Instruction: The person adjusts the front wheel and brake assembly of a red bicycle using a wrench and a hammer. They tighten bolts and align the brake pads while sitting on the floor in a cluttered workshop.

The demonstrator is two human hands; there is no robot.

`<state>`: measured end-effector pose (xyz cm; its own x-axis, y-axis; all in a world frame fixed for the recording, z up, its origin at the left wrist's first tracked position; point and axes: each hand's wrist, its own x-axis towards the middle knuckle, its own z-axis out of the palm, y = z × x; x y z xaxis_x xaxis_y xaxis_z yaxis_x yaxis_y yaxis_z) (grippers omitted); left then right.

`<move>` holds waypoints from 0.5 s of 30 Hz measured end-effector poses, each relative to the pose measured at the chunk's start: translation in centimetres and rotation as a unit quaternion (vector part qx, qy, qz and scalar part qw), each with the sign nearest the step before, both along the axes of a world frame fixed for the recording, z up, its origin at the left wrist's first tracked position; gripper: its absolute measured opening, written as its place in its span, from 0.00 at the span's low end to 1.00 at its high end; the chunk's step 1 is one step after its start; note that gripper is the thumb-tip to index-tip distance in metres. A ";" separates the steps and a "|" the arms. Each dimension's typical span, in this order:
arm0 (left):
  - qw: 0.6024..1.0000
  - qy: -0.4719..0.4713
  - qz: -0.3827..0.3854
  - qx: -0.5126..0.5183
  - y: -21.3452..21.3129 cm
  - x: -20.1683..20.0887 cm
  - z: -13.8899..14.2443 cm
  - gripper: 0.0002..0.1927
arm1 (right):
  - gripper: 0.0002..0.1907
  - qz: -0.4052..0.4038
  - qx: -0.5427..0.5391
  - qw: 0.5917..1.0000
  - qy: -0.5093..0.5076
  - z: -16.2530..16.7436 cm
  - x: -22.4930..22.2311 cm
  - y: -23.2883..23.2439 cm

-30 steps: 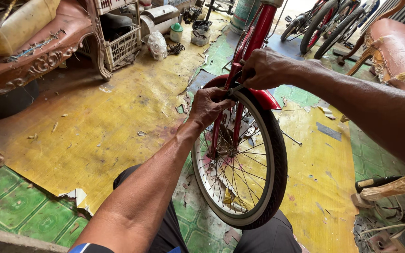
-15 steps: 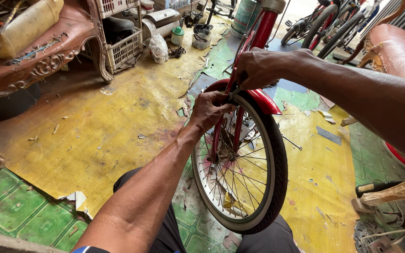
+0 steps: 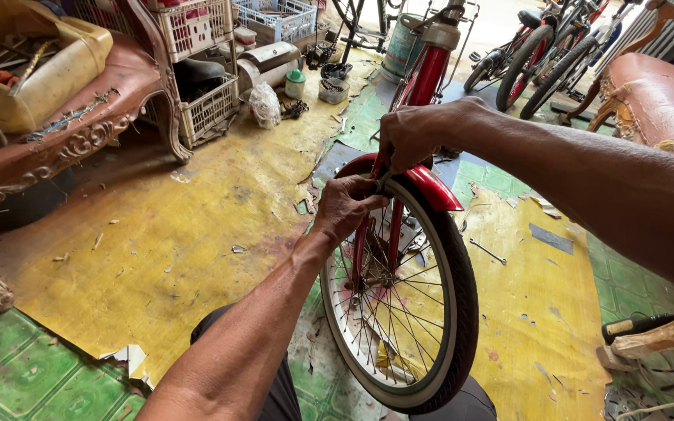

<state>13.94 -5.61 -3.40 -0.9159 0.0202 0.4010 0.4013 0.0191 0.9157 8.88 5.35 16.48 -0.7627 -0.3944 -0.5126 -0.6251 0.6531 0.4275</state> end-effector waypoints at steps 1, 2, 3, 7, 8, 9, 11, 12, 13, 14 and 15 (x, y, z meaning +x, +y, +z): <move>1.000 -0.003 -0.004 0.006 0.0 0.0 0.0 0.18 | 0.13 0.008 0.002 1.000 -0.003 0.0 0.0 0.2; 1.000 -0.005 -0.007 0.012 0.0 -0.1 0.1 0.18 | 0.14 0.016 0.004 1.000 -0.005 0.0 -0.1 0.4; 1.000 -0.005 -0.007 0.017 0.1 -0.1 0.1 0.18 | 0.12 0.004 -0.036 0.999 -0.006 0.0 -0.1 0.8; 1.000 0.005 -0.003 0.027 0.2 0.1 0.0 0.17 | 0.08 -0.022 -0.175 0.984 -0.002 -1.4 0.5 2.9; 1.000 0.011 -0.001 0.028 0.3 0.2 -0.1 0.16 | 0.08 -0.023 -0.204 0.979 0.001 -2.0 0.9 3.3; 1.000 0.017 0.003 0.017 0.3 0.3 -0.1 0.16 | 0.08 -0.010 -0.233 0.973 0.007 -2.5 1.3 3.8; 1.000 0.029 0.013 -0.004 0.4 0.4 -0.2 0.15 | 0.10 0.018 -0.289 0.957 0.020 -3.5 2.2 4.4; 1.000 0.026 0.013 -0.004 0.4 0.5 -0.3 0.15 | 0.11 0.001 -0.289 0.957 0.032 -3.9 2.8 4.7; 1.000 0.023 0.014 -0.004 0.4 0.5 -0.3 0.15 | 0.12 -0.017 -0.289 0.956 0.045 -4.2 3.4 5.0; 1.000 0.021 0.016 -0.005 0.4 0.5 -0.3 0.14 | 0.14 -0.033 -0.290 0.955 0.059 -4.4 3.9 5.2; 1.000 0.025 0.012 0.003 0.4 0.4 -0.2 0.14 | 0.12 -0.059 -0.304 0.948 0.069 -4.8 4.3 5.1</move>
<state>14.37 -5.20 -3.62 -0.8949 -0.0047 0.4462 0.4460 0.0242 0.8947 13.22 10.46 11.70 -0.8626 -0.4937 -0.1104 -0.4988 0.8665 0.0219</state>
